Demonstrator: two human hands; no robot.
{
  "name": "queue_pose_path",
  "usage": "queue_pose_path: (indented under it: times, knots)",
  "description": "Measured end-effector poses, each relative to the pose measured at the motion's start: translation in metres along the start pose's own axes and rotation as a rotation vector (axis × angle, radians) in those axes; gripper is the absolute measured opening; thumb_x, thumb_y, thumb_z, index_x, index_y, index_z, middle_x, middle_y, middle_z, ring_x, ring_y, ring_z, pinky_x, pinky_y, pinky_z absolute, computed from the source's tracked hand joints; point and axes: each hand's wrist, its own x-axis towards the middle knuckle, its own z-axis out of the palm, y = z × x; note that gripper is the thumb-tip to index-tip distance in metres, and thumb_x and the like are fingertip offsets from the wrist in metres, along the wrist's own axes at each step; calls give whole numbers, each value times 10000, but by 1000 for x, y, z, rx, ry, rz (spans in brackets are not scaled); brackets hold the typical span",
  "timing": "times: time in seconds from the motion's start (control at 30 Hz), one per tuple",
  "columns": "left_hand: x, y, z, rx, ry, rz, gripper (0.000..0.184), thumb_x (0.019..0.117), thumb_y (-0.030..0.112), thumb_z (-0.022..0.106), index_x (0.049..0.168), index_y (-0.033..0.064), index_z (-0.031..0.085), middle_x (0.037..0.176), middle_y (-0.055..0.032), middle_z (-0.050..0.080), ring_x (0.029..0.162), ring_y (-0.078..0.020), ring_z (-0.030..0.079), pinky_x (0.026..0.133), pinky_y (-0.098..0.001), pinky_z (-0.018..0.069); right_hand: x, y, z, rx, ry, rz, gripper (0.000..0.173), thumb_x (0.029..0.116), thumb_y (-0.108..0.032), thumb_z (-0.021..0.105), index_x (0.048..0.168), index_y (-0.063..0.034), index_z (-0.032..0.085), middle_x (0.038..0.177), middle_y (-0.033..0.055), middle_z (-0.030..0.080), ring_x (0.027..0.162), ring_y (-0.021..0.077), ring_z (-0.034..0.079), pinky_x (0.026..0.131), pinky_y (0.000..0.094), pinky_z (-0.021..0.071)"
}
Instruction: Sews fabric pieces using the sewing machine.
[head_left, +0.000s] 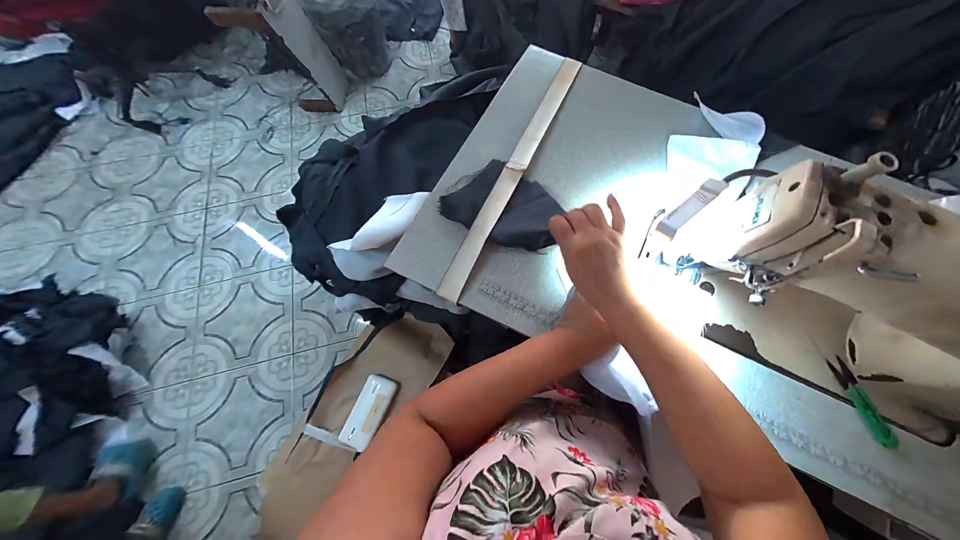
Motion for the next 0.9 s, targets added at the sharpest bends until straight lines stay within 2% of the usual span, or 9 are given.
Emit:
queue_pose_path:
  times: [0.1,0.17,0.2,0.27,0.47,0.57,0.7,0.8,0.9]
  knots:
    - [3,1,2,35,-10,21,421,1010,263,583,1328,-10,618,1377,-242,594,1313,-412,535,1094,-595,403,-64,5,-49,-133,-121,159,152,947,-25,634,1067,-58,722,985,161,710,953,377,701,787,560,573]
    - [2,10,-4,225,-144,3,364,1047,207,506,1277,-48,626,1336,-291,611,1252,-477,584,958,-666,476,-116,10,-66,-196,-119,286,182,980,-69,600,1077,-74,754,990,181,726,987,406,694,902,622,514]
    - [5,11,-1,308,-139,9,368,1045,183,502,1311,-46,609,1400,-312,563,1325,-501,522,1010,-697,426,-139,12,-73,-207,-132,332,199,994,-95,583,1076,-90,764,995,169,729,1013,393,693,933,609,508]
    - [18,5,9,291,-28,-28,576,991,245,564,1492,-24,475,1626,-277,312,1543,-449,203,1242,-636,109,-172,12,-84,-154,-171,413,227,1024,-162,559,1085,-121,773,1004,134,737,1027,354,698,917,562,541]
    - [24,2,18,410,179,33,564,961,299,639,1406,-36,550,1501,-272,480,1434,-471,391,1190,-671,238,-185,33,-70,19,-63,532,273,1026,-201,566,1190,-116,767,1233,103,722,1192,308,656,996,478,538]
    - [21,1,17,385,196,53,541,1009,278,567,1459,-16,509,1538,-268,445,1459,-461,366,1210,-663,201,-186,40,-50,-75,-75,575,321,1023,-226,571,1292,-128,717,1382,93,659,1324,341,573,1078,579,447]
    - [19,-3,15,309,247,88,484,1059,252,408,1449,-9,526,1530,-248,473,1480,-434,355,1231,-631,159,-195,44,-41,-112,4,568,329,1032,-239,549,1301,-151,717,1396,64,655,1340,335,556,1081,550,440]
    - [17,-13,16,196,277,120,523,1059,247,413,1465,-72,495,1548,-280,445,1506,-448,312,1253,-599,119,-200,48,-42,-80,39,575,328,1034,-208,537,1295,-126,719,1401,69,653,1362,327,541,1100,514,439]
    - [19,-18,18,77,391,194,488,1035,248,430,1419,-19,570,1471,-242,547,1452,-430,412,1240,-593,184,-205,51,-44,-46,46,579,330,1031,-183,533,1296,-108,714,1404,85,648,1379,320,529,1126,499,430]
